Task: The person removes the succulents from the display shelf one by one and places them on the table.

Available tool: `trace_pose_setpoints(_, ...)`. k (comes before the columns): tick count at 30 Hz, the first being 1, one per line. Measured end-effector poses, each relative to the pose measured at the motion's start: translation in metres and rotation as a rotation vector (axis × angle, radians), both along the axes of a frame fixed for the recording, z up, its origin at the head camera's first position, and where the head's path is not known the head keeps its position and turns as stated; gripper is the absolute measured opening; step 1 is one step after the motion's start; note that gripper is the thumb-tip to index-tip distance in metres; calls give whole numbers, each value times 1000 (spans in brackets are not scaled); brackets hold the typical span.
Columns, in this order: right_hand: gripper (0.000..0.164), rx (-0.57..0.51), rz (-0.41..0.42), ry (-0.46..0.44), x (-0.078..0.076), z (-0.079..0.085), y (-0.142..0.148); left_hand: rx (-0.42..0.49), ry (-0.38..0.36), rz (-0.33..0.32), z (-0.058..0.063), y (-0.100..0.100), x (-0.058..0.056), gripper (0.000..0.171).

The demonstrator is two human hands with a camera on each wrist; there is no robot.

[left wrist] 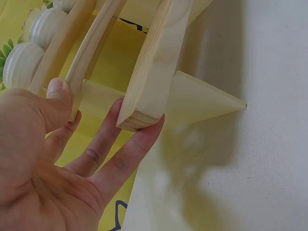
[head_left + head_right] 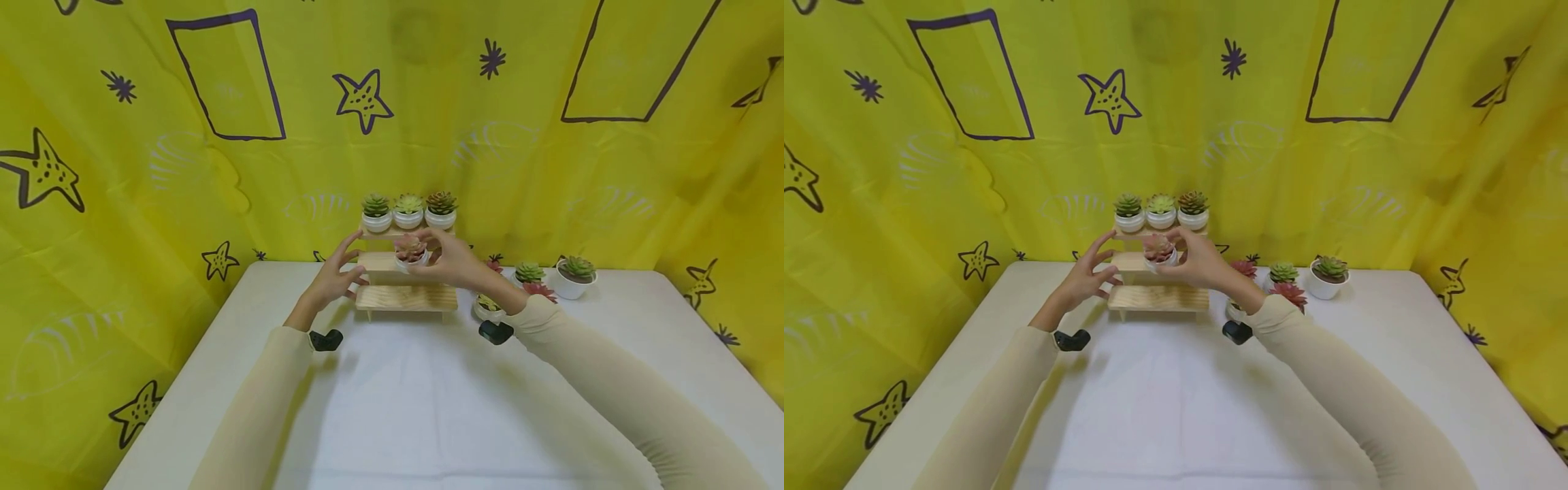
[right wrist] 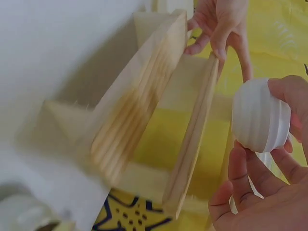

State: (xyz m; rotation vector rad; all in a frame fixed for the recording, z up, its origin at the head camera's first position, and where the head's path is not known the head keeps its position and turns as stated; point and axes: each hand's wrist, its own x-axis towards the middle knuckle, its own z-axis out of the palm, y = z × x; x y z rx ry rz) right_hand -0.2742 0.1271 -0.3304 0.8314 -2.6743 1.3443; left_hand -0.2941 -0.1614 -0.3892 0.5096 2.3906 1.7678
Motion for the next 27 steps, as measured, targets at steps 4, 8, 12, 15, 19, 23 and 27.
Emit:
trace_pose_setpoints(4,65,15,-3,-25,3,3,16,-5,6,0,0,0,1,76)
trace_pose_setpoints(8,63,22,-12,-56,6,5,35,0,2,-2,-1,0,1,77)
trace_pose_setpoints(12,62,29,-51,-61,9,6,56,10,-7,-8,-1,0,1,77)
trace_pose_setpoints(15,62,44,-84,-57,11,7,74,23,-16,-9,0,0,0,77)
trace_pose_setpoints(19,63,61,-100,-55,15,8,98,32,-27,-7,0,0,0,77)
trace_pose_setpoints(23,65,107,-145,-47,19,11,121,24,-28,-4,0,0,-1,77)
trace_pose_setpoints(27,67,141,-190,-37,22,12,143,22,-25,-1,0,0,-1,76)
